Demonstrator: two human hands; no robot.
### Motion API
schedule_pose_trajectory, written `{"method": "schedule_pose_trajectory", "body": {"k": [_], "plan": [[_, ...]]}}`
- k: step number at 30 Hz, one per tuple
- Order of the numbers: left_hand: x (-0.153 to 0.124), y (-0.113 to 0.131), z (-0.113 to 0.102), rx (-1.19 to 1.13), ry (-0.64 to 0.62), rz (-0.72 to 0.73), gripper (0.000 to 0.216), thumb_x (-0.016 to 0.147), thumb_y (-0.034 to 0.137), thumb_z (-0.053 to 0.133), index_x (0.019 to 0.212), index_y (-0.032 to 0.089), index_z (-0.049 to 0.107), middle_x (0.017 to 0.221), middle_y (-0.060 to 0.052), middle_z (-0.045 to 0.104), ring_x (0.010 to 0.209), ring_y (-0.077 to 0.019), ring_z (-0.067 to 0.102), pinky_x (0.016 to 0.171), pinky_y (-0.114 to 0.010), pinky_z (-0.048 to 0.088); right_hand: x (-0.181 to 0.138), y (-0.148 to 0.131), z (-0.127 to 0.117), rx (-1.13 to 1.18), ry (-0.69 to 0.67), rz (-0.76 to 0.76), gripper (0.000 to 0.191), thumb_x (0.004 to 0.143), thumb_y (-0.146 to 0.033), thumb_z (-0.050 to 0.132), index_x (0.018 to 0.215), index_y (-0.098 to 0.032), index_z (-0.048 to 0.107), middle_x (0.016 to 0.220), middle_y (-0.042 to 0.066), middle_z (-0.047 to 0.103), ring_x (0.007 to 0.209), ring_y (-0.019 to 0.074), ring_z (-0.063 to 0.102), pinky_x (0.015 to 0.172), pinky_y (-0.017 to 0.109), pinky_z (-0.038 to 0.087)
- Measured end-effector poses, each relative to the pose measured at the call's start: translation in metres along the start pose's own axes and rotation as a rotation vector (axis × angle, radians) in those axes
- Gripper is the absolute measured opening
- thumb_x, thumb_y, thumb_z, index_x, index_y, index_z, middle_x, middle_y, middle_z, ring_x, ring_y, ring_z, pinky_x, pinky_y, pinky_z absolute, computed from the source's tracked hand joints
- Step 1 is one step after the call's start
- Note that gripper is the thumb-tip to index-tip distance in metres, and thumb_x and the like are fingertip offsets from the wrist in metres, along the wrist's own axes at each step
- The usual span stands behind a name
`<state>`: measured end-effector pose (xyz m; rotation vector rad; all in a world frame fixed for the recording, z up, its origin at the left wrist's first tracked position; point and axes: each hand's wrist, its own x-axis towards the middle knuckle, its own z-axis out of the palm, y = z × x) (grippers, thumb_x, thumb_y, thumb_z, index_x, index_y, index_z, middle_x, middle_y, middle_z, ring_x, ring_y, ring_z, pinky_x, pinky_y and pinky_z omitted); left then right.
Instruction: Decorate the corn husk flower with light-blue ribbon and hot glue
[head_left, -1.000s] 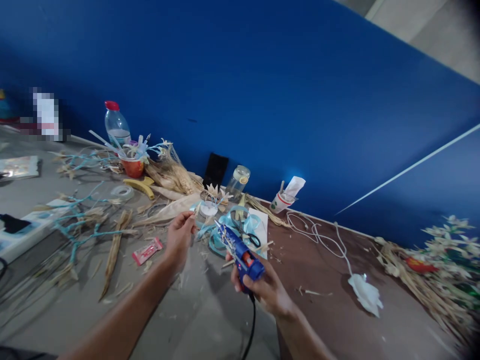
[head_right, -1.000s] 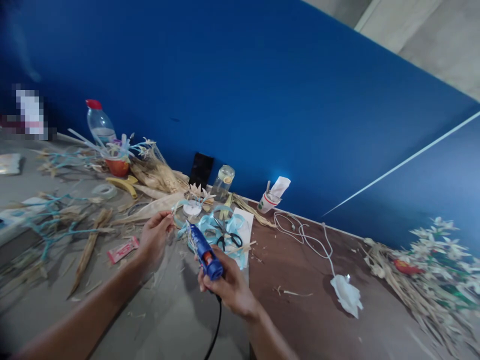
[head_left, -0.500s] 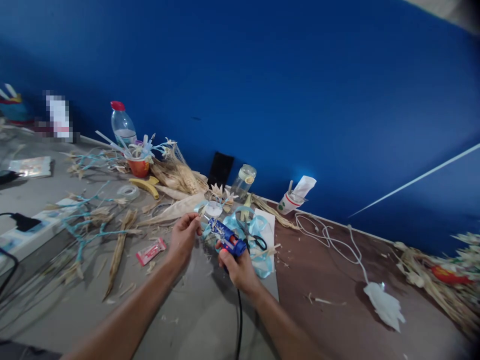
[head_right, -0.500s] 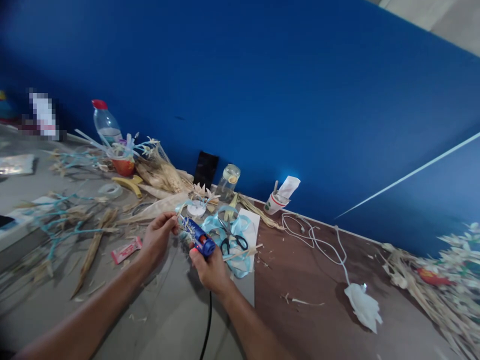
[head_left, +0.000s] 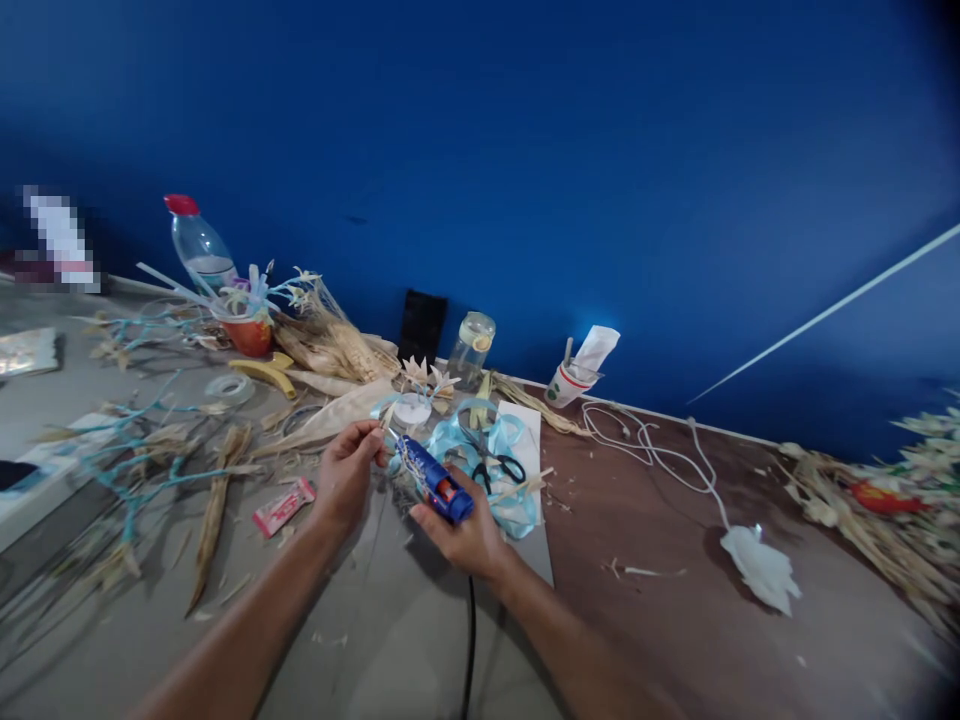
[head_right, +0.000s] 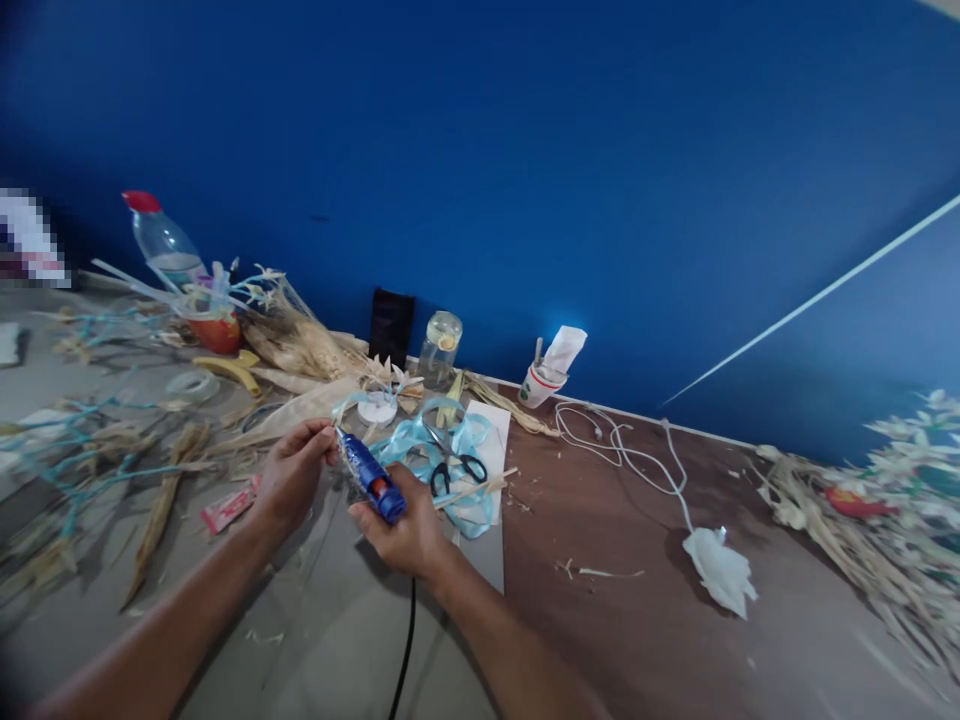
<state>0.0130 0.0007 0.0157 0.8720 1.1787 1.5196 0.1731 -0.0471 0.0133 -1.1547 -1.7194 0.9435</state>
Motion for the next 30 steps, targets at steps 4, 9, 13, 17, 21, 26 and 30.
{"method": "schedule_pose_trajectory", "body": {"k": [4,9,13,17,21,26,30], "plan": [[-0.0004,-0.0032,0.0002,0.039,-0.03,0.014,0.015,0.07,0.028,0.063,0.077,0.016,0.061,0.052,0.005,0.051,0.05,-0.0082,0.043,0.053,-0.021,0.034,0.0024,0.0005,0.0007,-0.06,0.037,-0.036,0.02,0.073,-0.033,0.061,0.076,-0.02,0.046,0.063,-0.002,0.048,0.057,0.0108,0.043,0.055,0.023,0.04],[-0.0027,-0.004,0.0014,0.081,-0.062,0.031,0.015,0.07,0.029,0.062,0.076,0.016,0.061,0.05,0.006,0.05,0.048,-0.0076,0.042,0.052,-0.02,0.034,0.0041,0.0009,0.0004,-0.135,0.075,-0.047,0.018,0.074,-0.031,0.058,0.072,-0.02,0.045,0.062,-0.002,0.047,0.055,0.0108,0.042,0.053,0.023,0.039],[-0.0042,-0.0017,0.0029,0.118,-0.058,0.028,0.015,0.071,0.03,0.061,0.074,0.015,0.061,0.049,0.005,0.049,0.048,-0.008,0.042,0.051,-0.021,0.033,0.004,0.0015,0.0001,-0.19,0.084,-0.053,0.016,0.076,-0.031,0.055,0.07,-0.02,0.045,0.061,-0.002,0.046,0.054,0.0112,0.042,0.053,0.023,0.038],[-0.003,-0.004,0.0025,0.084,-0.059,0.026,0.014,0.07,0.028,0.061,0.075,0.015,0.06,0.052,0.005,0.05,0.049,-0.0077,0.042,0.05,-0.02,0.033,0.0035,0.0052,0.0016,-0.232,0.094,-0.06,0.014,0.078,-0.031,0.053,0.073,-0.02,0.046,0.063,-0.001,0.049,0.056,0.012,0.044,0.055,0.024,0.04],[-0.0018,-0.0083,0.002,0.053,-0.056,0.023,0.015,0.07,0.028,0.061,0.078,0.016,0.06,0.053,0.005,0.05,0.048,-0.007,0.042,0.049,-0.019,0.033,0.0038,0.0052,0.0021,-0.28,0.115,-0.061,0.016,0.079,-0.032,0.052,0.072,-0.02,0.045,0.06,-0.001,0.048,0.053,0.0117,0.042,0.051,0.023,0.038],[-0.0022,-0.0092,0.0014,0.068,-0.049,0.021,0.015,0.071,0.028,0.06,0.08,0.016,0.06,0.051,0.006,0.049,0.047,-0.0072,0.042,0.049,-0.019,0.033,0.0048,0.0006,0.0012,-0.33,0.114,-0.061,0.018,0.078,-0.032,0.052,0.068,-0.02,0.044,0.057,-0.002,0.045,0.05,0.0109,0.039,0.048,0.022,0.035],[-0.0025,-0.0078,0.0013,0.07,-0.05,0.022,0.015,0.071,0.028,0.06,0.078,0.016,0.06,0.051,0.006,0.049,0.048,-0.0073,0.042,0.049,-0.02,0.032,0.0043,-0.0008,0.0015,-0.339,0.102,-0.036,0.019,0.079,-0.034,0.051,0.067,-0.02,0.046,0.057,-0.002,0.046,0.049,0.0109,0.04,0.047,0.022,0.033]]}}
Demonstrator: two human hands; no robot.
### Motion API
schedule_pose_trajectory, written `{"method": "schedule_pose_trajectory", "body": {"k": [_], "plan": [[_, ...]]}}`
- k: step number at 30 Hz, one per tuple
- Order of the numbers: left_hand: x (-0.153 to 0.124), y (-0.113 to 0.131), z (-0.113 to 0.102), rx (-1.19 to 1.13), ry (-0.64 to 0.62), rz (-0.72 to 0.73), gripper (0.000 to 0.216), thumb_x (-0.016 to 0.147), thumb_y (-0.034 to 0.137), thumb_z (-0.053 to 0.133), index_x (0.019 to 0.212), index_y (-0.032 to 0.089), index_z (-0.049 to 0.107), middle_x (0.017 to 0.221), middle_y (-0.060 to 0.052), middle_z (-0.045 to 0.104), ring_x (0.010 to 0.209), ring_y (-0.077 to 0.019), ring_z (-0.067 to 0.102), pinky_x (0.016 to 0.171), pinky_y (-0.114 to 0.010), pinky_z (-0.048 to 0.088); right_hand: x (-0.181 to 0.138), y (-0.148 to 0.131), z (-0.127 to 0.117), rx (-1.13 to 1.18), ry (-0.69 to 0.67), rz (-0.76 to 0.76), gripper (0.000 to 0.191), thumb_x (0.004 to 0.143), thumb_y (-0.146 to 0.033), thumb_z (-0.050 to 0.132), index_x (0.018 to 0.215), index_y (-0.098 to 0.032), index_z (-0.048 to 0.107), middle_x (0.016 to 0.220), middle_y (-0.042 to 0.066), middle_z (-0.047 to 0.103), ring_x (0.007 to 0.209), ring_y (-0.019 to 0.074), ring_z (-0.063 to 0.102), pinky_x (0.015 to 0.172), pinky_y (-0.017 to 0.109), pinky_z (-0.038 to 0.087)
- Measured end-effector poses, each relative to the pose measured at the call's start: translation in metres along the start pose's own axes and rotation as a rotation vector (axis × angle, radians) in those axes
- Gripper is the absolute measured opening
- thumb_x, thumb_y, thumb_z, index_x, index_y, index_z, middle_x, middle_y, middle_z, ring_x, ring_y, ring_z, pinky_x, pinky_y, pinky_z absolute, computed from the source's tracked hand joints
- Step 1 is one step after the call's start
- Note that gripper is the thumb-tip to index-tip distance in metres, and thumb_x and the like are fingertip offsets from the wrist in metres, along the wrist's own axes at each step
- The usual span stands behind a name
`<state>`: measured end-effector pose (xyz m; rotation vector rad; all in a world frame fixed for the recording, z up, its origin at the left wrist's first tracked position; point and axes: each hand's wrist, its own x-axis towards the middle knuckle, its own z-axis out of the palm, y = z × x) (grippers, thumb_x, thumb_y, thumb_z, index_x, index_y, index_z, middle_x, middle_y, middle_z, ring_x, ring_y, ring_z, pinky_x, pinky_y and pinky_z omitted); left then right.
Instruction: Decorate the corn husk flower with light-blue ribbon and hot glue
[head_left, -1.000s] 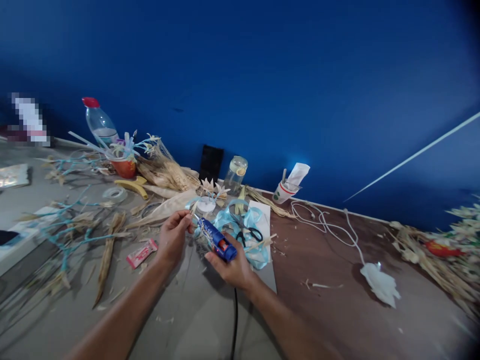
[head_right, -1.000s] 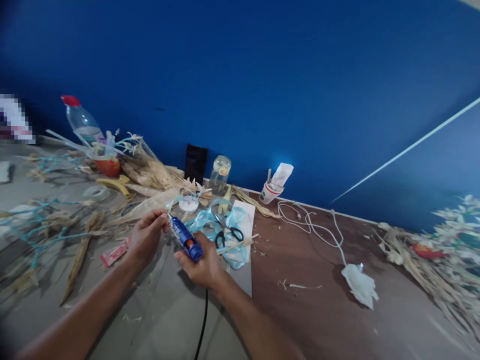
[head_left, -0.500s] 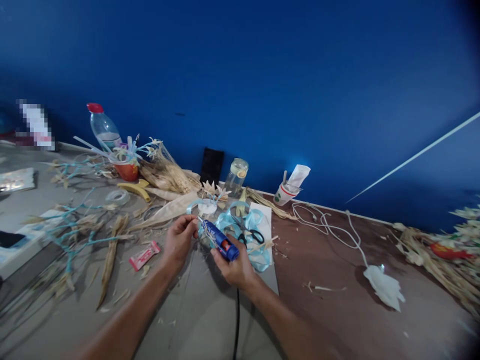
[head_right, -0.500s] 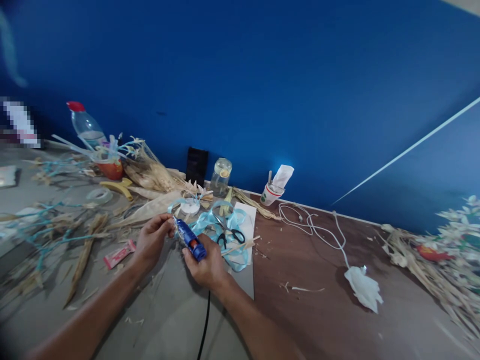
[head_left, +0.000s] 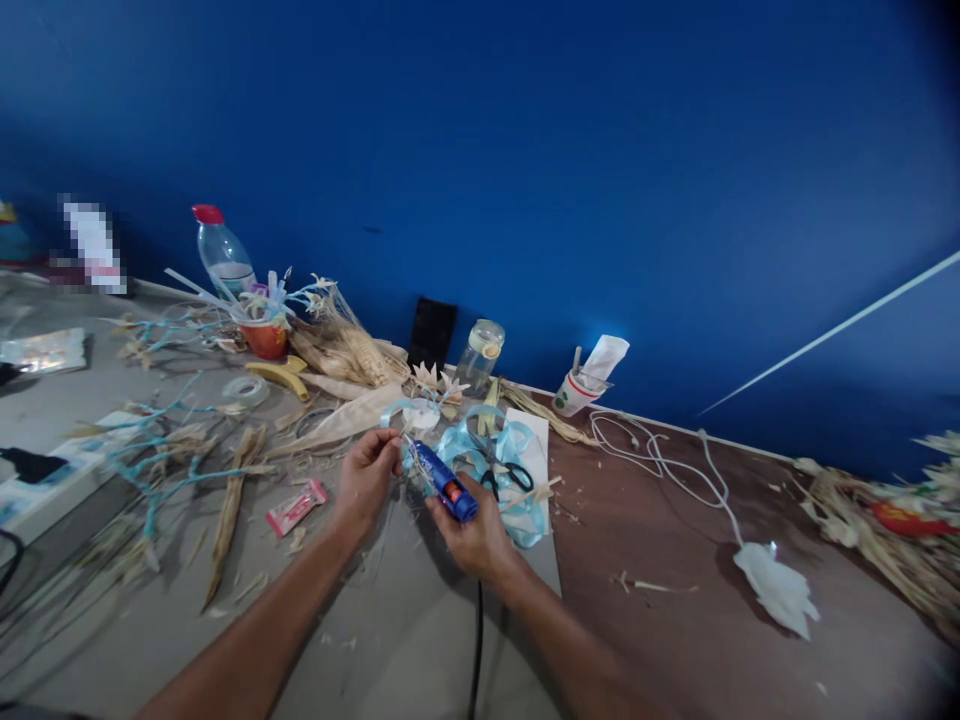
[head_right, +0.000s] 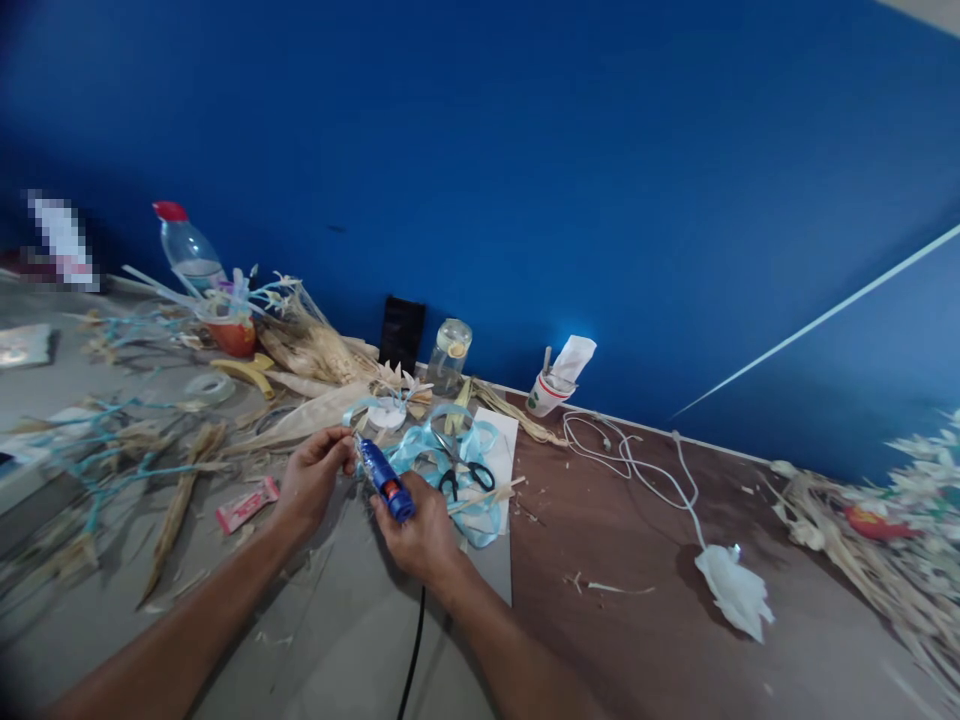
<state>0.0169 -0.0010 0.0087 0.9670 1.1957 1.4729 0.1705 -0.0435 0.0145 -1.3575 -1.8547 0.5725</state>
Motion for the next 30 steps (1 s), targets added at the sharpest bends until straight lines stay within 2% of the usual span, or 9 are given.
{"method": "schedule_pose_trajectory", "body": {"k": [17,24,27,30], "plan": [[0.0,0.001,0.001,0.007,0.03,0.005,0.016,0.071,0.029,0.06,0.079,0.016,0.06,0.052,0.005,0.05,0.048,-0.008,0.043,0.049,-0.02,0.033,0.0,-0.001,-0.001,0.005,0.022,0.007,0.021,0.079,-0.036,0.053,0.066,-0.019,0.048,0.054,-0.002,0.046,0.048,0.0105,0.038,0.047,0.022,0.033],[0.0,0.005,0.001,-0.025,0.053,-0.003,0.018,0.068,0.03,0.062,0.078,0.016,0.06,0.053,0.005,0.051,0.047,-0.0079,0.043,0.049,-0.02,0.034,-0.001,-0.001,-0.002,0.042,-0.03,0.032,0.02,0.079,-0.035,0.052,0.068,-0.02,0.047,0.057,-0.002,0.046,0.051,0.0119,0.04,0.05,0.024,0.035],[0.0,0.007,-0.001,-0.025,0.069,-0.001,0.018,0.069,0.03,0.062,0.079,0.015,0.059,0.051,0.006,0.05,0.048,-0.0077,0.044,0.051,-0.02,0.035,-0.001,-0.003,-0.009,0.082,-0.061,-0.006,0.016,0.076,-0.034,0.056,0.078,-0.019,0.049,0.066,0.0,0.05,0.059,0.0136,0.046,0.057,0.025,0.04],[0.001,0.007,-0.003,-0.023,0.075,-0.006,0.018,0.07,0.03,0.061,0.081,0.015,0.059,0.052,0.006,0.051,0.049,-0.0076,0.044,0.052,-0.02,0.034,0.0,-0.009,-0.021,0.098,-0.104,-0.106,0.024,0.073,-0.03,0.059,0.091,-0.019,0.049,0.083,0.003,0.053,0.073,0.0162,0.051,0.067,0.027,0.043]]}}
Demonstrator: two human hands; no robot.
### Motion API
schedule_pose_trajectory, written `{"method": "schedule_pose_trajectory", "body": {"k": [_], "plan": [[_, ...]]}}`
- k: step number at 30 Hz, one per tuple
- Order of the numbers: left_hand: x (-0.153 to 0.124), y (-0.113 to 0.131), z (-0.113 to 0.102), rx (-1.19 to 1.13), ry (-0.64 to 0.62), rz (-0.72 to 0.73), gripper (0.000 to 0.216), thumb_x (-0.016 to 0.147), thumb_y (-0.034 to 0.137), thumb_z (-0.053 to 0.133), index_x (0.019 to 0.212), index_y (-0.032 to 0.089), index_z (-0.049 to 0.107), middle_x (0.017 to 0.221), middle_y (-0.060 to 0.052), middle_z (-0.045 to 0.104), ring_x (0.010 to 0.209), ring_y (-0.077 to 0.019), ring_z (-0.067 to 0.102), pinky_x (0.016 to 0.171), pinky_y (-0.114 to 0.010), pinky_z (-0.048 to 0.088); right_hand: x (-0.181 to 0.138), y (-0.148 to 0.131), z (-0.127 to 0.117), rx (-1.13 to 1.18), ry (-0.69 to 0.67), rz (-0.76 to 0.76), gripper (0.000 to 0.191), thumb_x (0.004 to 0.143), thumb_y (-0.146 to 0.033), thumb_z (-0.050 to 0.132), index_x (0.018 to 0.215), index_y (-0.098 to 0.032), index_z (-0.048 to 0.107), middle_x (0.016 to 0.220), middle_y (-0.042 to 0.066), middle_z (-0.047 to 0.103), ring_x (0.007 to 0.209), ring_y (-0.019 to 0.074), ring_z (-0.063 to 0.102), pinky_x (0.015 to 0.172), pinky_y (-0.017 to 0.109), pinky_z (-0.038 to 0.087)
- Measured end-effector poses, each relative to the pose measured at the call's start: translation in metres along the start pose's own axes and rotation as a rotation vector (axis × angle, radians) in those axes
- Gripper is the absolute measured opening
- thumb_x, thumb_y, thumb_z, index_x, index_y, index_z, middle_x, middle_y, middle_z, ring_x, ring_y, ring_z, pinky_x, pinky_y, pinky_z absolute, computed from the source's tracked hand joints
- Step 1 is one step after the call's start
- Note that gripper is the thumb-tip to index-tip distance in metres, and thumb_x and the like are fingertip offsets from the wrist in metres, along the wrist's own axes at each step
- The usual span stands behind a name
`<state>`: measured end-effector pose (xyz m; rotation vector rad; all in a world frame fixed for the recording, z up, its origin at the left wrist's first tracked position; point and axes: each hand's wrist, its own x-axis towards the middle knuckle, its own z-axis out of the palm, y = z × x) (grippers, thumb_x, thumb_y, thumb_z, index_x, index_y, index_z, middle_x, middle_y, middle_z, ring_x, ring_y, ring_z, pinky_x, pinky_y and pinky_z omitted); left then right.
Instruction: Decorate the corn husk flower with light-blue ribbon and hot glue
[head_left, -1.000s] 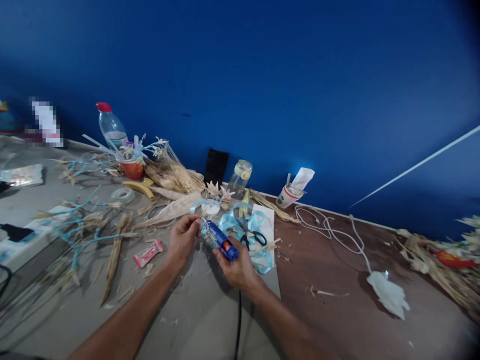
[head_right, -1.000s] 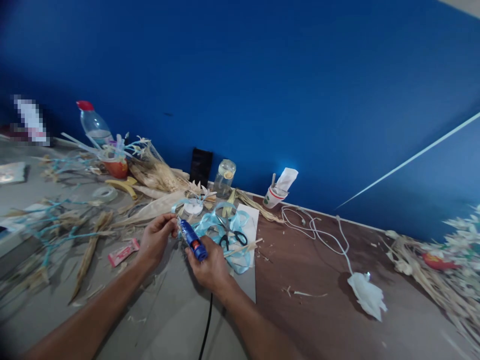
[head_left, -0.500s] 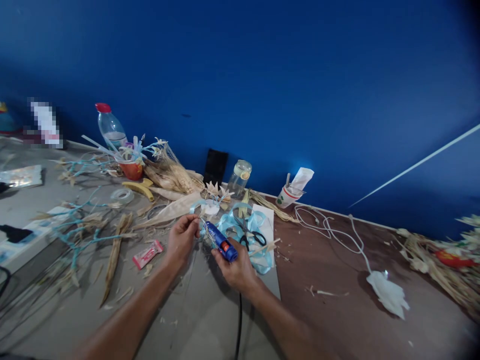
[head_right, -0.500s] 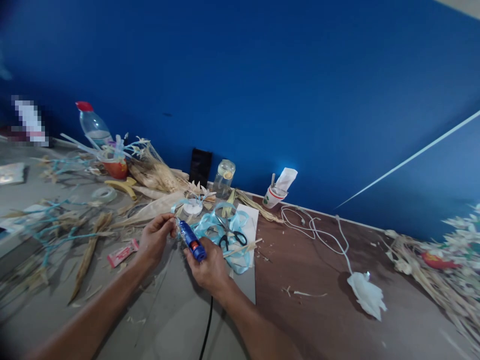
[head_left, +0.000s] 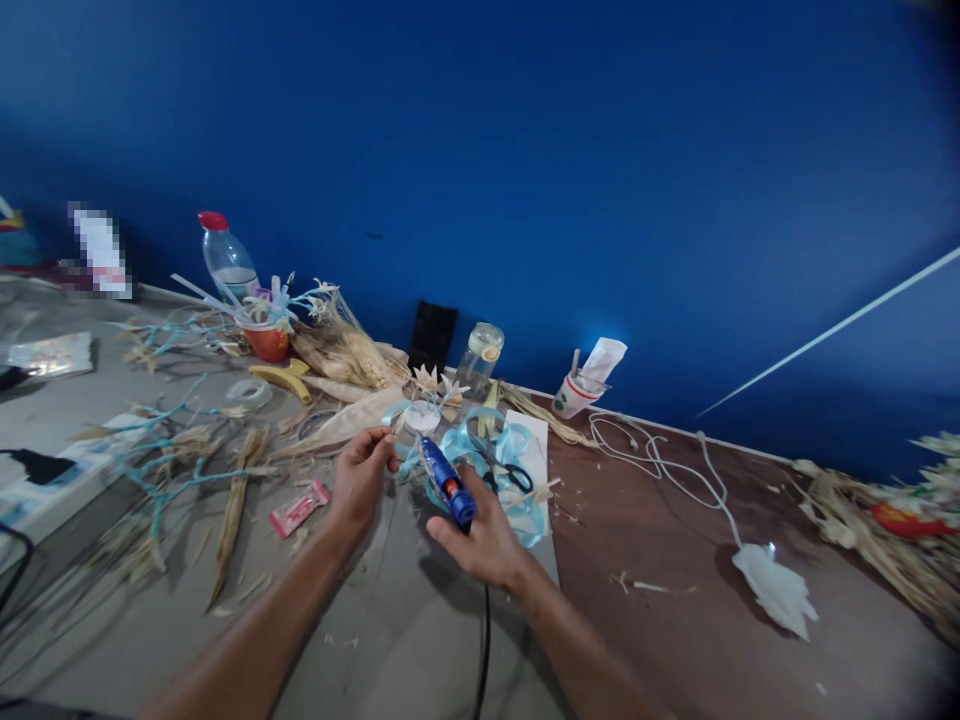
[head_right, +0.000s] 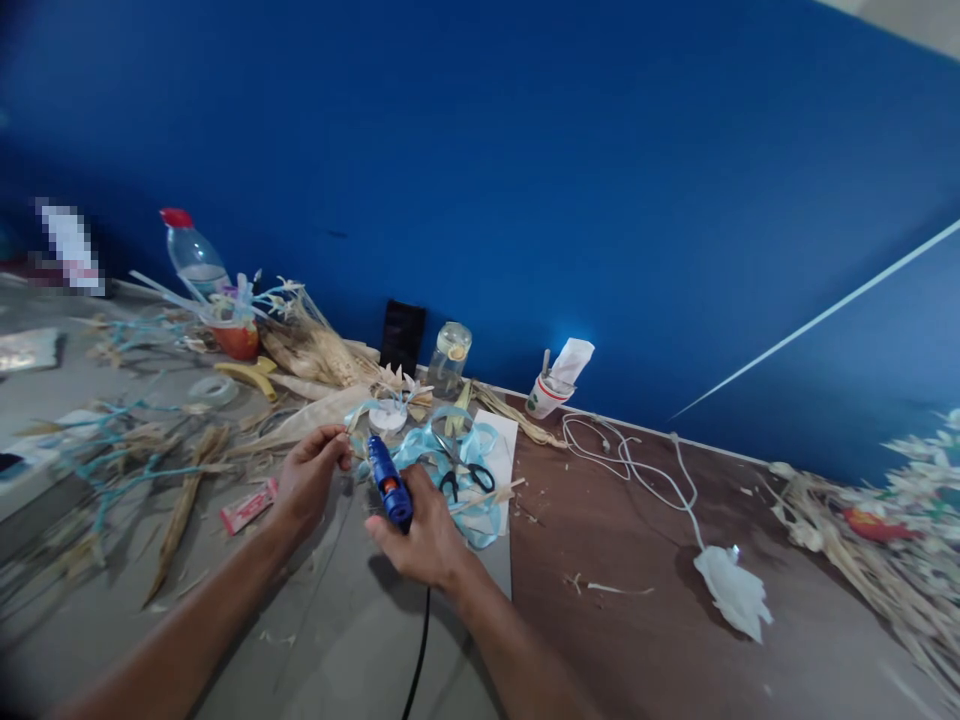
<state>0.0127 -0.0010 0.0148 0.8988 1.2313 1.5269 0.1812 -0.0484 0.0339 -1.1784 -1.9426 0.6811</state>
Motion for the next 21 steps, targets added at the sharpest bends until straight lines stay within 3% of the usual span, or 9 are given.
{"method": "schedule_pose_trajectory", "body": {"k": [6,11,16,21], "plan": [[0.005,-0.002,-0.003,-0.003,0.023,0.01,0.019,0.071,0.031,0.06,0.082,0.015,0.06,0.052,0.005,0.052,0.049,-0.0082,0.045,0.052,-0.021,0.034,-0.006,-0.017,-0.024,-0.131,-0.223,-0.089,0.014,0.075,-0.024,0.055,0.086,-0.018,0.049,0.085,0.005,0.051,0.076,0.0168,0.049,0.067,0.028,0.041],[0.008,0.003,-0.002,-0.051,0.057,-0.003,0.019,0.066,0.03,0.064,0.076,0.016,0.06,0.05,0.005,0.051,0.046,-0.0076,0.045,0.049,-0.02,0.033,-0.036,-0.008,-0.026,-0.342,-0.42,-0.105,0.029,0.068,-0.027,0.065,0.093,-0.018,0.056,0.094,0.007,0.054,0.086,0.0216,0.05,0.08,0.034,0.041],[0.012,0.002,-0.003,-0.162,0.065,0.04,0.016,0.065,0.027,0.065,0.076,0.016,0.06,0.057,0.004,0.053,0.049,-0.0067,0.045,0.05,-0.02,0.034,-0.057,0.006,-0.022,-0.414,-0.525,-0.073,0.033,0.068,-0.029,0.066,0.098,-0.018,0.06,0.095,0.008,0.055,0.086,0.0225,0.05,0.081,0.037,0.041],[0.017,0.002,-0.008,-0.18,0.092,0.061,0.014,0.065,0.024,0.066,0.075,0.016,0.06,0.058,0.005,0.052,0.049,-0.0061,0.045,0.051,-0.02,0.034,-0.051,0.0,-0.035,-0.332,-0.543,-0.065,0.038,0.068,-0.036,0.069,0.101,-0.018,0.062,0.105,0.01,0.055,0.093,0.0248,0.053,0.084,0.039,0.042]]}}
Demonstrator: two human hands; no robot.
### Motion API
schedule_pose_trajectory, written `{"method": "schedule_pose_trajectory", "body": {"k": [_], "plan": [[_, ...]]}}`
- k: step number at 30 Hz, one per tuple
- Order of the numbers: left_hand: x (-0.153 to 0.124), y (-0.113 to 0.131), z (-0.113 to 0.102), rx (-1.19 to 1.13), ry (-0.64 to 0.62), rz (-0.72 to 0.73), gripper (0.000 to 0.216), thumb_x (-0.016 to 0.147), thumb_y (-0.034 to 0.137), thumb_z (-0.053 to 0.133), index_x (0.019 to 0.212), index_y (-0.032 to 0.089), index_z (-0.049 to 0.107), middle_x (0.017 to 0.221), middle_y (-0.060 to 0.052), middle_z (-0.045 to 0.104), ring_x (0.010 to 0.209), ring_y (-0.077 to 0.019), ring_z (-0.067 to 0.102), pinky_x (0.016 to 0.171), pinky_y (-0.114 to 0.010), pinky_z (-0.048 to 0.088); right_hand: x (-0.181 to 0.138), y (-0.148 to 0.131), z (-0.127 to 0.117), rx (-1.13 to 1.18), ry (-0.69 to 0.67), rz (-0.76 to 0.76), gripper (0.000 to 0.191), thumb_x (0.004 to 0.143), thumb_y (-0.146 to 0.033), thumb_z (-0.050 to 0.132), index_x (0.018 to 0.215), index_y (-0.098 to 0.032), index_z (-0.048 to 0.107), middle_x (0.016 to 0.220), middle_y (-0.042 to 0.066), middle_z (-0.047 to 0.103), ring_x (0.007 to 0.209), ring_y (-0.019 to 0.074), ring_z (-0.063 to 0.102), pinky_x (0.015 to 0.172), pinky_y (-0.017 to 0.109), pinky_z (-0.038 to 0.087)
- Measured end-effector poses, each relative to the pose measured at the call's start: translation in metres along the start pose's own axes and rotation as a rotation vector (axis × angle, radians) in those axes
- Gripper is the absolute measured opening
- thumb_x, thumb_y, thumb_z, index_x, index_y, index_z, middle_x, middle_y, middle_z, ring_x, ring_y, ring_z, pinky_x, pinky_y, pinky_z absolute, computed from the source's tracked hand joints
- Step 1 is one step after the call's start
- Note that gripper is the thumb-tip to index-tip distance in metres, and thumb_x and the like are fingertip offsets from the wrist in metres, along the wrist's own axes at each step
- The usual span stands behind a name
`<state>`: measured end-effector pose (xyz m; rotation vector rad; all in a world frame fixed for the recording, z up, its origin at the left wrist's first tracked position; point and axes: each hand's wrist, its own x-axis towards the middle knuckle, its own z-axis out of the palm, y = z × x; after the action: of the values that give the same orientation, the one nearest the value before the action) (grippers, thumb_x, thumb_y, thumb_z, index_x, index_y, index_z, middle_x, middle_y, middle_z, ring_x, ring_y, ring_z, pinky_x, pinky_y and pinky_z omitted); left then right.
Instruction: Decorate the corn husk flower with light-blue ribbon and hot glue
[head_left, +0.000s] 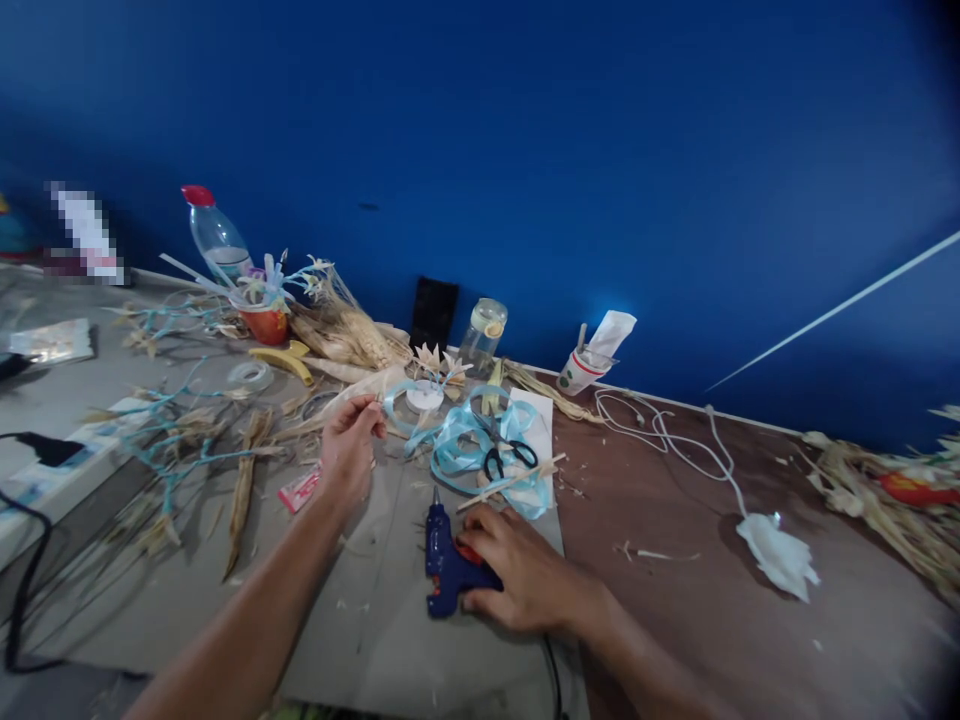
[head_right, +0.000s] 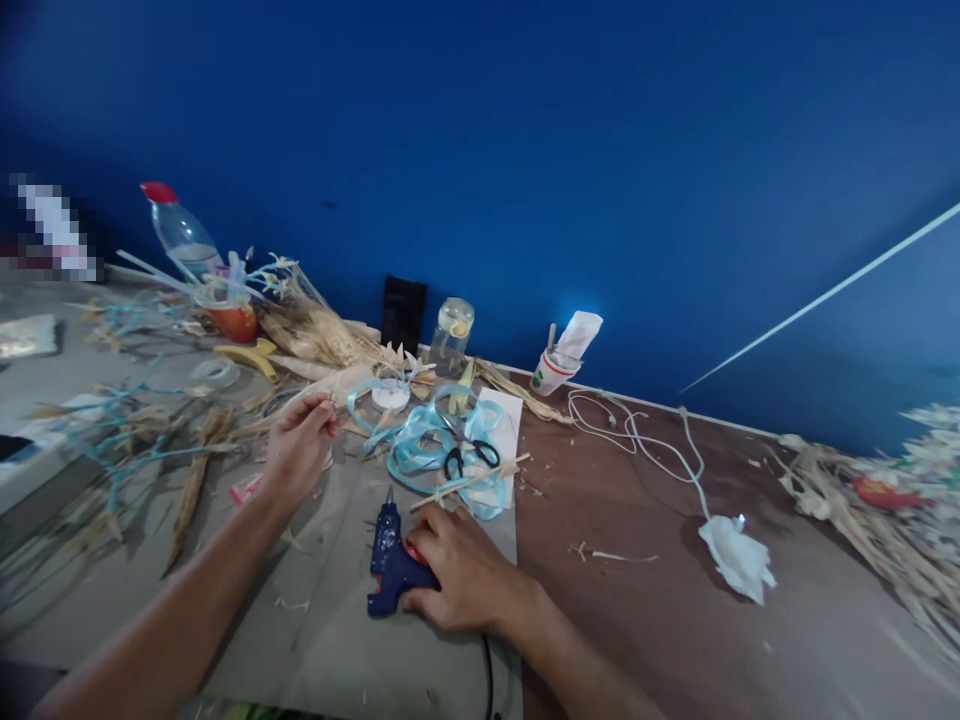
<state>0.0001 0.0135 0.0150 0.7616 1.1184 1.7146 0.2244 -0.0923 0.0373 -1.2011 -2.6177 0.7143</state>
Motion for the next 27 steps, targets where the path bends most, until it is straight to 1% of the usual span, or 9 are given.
{"method": "schedule_pose_trajectory", "body": {"k": [2,3,5,8,10,13,15,19,27], "plan": [[0.001,0.002,0.0,0.005,-0.001,0.017,0.013,0.065,0.023,0.066,0.074,0.016,0.059,0.059,0.005,0.053,0.05,-0.006,0.045,0.051,-0.02,0.034,0.005,0.0,-0.013,0.1,0.084,0.015,0.025,0.078,-0.03,0.06,0.101,-0.019,0.063,0.106,0.01,0.057,0.096,0.023,0.054,0.085,0.036,0.042],[0.001,0.002,0.0,0.012,-0.008,0.026,0.012,0.066,0.023,0.065,0.074,0.016,0.059,0.059,0.005,0.053,0.05,-0.0059,0.045,0.051,-0.02,0.034,0.01,0.001,-0.019,0.166,0.154,0.036,0.021,0.083,-0.024,0.053,0.099,-0.019,0.063,0.101,0.009,0.059,0.093,0.0206,0.056,0.083,0.034,0.043],[-0.002,0.002,0.001,0.026,-0.033,0.028,0.013,0.067,0.024,0.065,0.075,0.017,0.06,0.058,0.005,0.053,0.049,-0.0059,0.045,0.053,-0.02,0.035,0.026,0.003,-0.03,0.302,0.318,0.077,0.024,0.087,-0.02,0.043,0.096,-0.019,0.064,0.092,0.007,0.062,0.085,0.0169,0.058,0.076,0.029,0.045],[-0.01,-0.001,0.004,0.044,-0.103,-0.036,0.016,0.066,0.027,0.066,0.078,0.017,0.061,0.058,0.004,0.054,0.05,-0.0066,0.046,0.053,-0.021,0.037,0.061,0.007,-0.036,0.418,0.536,0.066,0.02,0.084,-0.019,0.046,0.088,-0.019,0.066,0.086,0.004,0.064,0.082,0.0159,0.059,0.077,0.029,0.045],[-0.014,-0.004,0.006,0.06,-0.165,-0.097,0.019,0.066,0.029,0.067,0.08,0.017,0.061,0.059,0.004,0.055,0.051,-0.0074,0.048,0.052,-0.02,0.036,0.086,0.009,-0.033,0.5,0.603,0.095,0.018,0.08,-0.018,0.049,0.086,-0.019,0.066,0.085,0.002,0.065,0.08,0.015,0.059,0.075,0.027,0.046],[-0.019,-0.008,0.008,0.055,-0.214,-0.136,0.02,0.065,0.03,0.069,0.078,0.016,0.061,0.059,0.003,0.056,0.05,-0.008,0.048,0.05,-0.02,0.034,0.113,0.011,-0.023,0.602,0.629,0.121,0.015,0.076,-0.022,0.053,0.082,-0.018,0.066,0.081,0.002,0.066,0.073,0.0139,0.059,0.069,0.025,0.047],[-0.021,-0.009,0.009,0.057,-0.231,-0.143,0.019,0.066,0.03,0.069,0.077,0.016,0.062,0.058,0.003,0.056,0.05,-0.0081,0.048,0.05,-0.02,0.034,0.121,0.011,-0.016,0.649,0.644,0.13,0.014,0.075,-0.023,0.055,0.08,-0.017,0.065,0.077,0.002,0.066,0.07,0.0136,0.059,0.067,0.024,0.047],[-0.025,-0.006,0.011,0.096,-0.263,-0.156,0.016,0.068,0.029,0.067,0.076,0.016,0.062,0.057,0.004,0.054,0.049,-0.0074,0.047,0.05,-0.02,0.035,0.124,0.012,-0.009,0.696,0.67,0.145,0.012,0.073,-0.025,0.056,0.076,-0.017,0.064,0.073,0.001,0.065,0.068,0.0137,0.058,0.066,0.025,0.047],[-0.03,-0.005,0.016,0.177,-0.292,-0.155,0.017,0.07,0.031,0.064,0.078,0.016,0.062,0.055,0.004,0.053,0.048,-0.008,0.046,0.049,-0.021,0.035,0.125,0.015,-0.007,0.687,0.687,0.119,0.01,0.073,-0.026,0.056,0.072,-0.017,0.062,0.07,0.0,0.062,0.066,0.0132,0.057,0.064,0.024,0.045]]}}
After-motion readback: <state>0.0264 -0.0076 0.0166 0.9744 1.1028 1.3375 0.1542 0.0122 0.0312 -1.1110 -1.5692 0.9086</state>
